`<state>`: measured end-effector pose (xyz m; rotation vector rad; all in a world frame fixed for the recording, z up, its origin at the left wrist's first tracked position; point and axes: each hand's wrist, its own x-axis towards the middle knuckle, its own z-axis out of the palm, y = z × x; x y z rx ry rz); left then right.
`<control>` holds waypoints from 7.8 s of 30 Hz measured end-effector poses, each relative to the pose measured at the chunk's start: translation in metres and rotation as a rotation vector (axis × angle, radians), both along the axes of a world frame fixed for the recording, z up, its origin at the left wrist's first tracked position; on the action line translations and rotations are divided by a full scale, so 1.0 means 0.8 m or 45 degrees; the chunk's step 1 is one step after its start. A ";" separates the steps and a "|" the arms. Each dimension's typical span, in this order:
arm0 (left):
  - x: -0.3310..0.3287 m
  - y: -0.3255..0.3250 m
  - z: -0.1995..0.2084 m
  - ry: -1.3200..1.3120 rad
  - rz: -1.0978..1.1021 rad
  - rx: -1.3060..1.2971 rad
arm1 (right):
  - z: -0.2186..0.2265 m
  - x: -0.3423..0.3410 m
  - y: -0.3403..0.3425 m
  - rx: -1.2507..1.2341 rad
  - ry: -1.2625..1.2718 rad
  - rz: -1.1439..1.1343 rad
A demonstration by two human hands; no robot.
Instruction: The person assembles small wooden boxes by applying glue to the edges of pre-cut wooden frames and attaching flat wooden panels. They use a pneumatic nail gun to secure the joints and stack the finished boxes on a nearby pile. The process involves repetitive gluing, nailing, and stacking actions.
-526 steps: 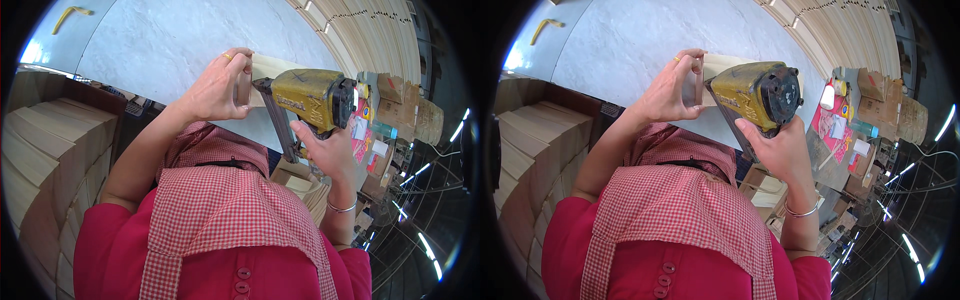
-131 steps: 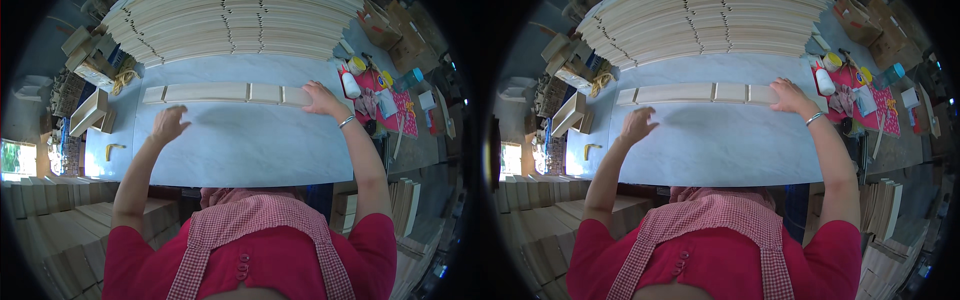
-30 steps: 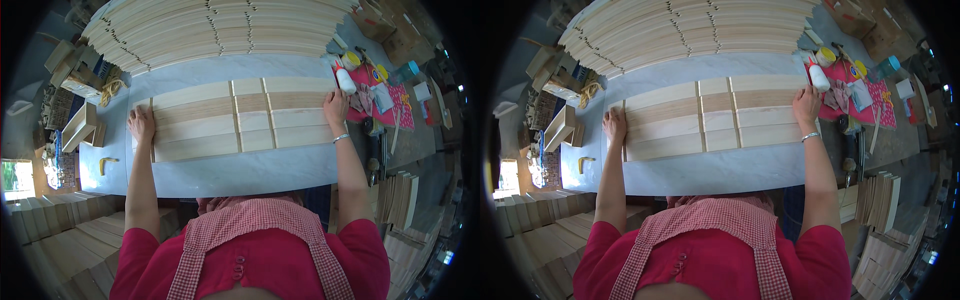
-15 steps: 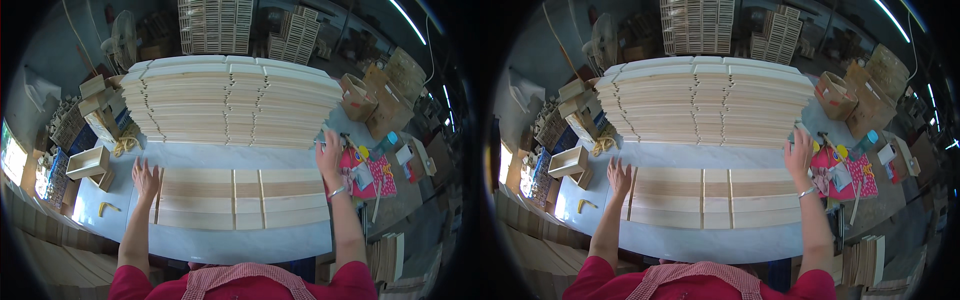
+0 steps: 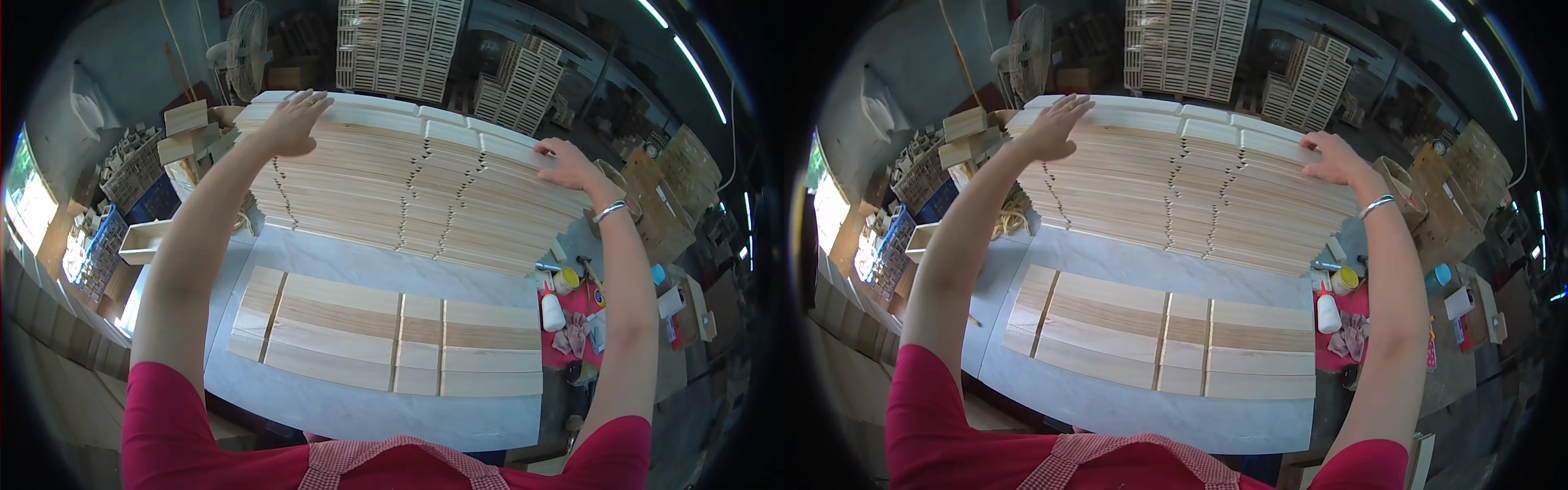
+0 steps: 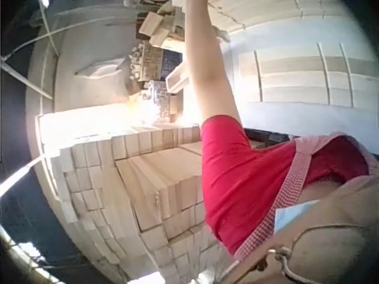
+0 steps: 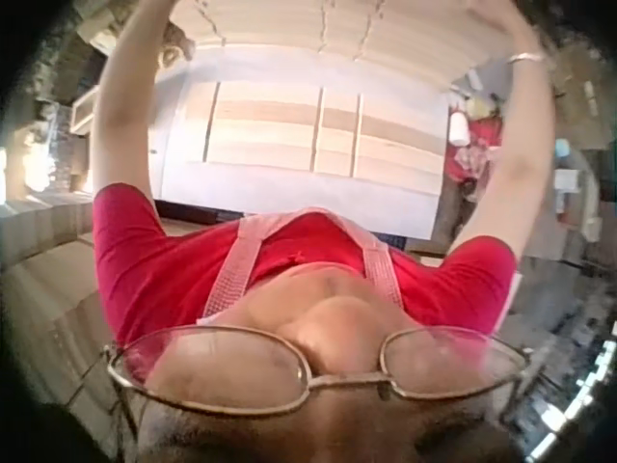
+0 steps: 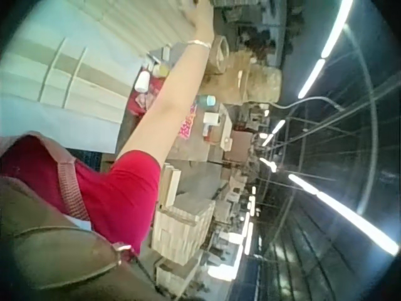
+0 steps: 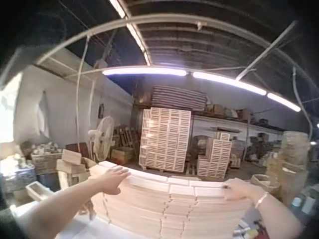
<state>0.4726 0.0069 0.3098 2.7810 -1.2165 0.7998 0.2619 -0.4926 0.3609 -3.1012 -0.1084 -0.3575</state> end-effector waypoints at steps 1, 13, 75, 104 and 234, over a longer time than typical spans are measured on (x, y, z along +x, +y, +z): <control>0.007 -0.004 0.007 0.031 0.034 0.066 | 0.008 -0.008 0.006 -0.019 -0.016 0.030; -0.067 0.039 -0.042 0.102 -0.382 -0.132 | -0.114 -0.201 0.064 0.001 -0.301 -0.003; -0.078 0.196 -0.439 0.493 0.310 -0.278 | -0.458 -0.226 0.062 0.205 -0.528 -0.407; -0.111 0.189 -0.435 0.310 0.531 -0.256 | -0.475 -0.269 0.035 0.030 -0.434 -0.979; -0.511 -0.213 -0.279 2.355 -0.316 -1.688 | -0.362 -0.360 0.055 0.740 -0.511 -0.534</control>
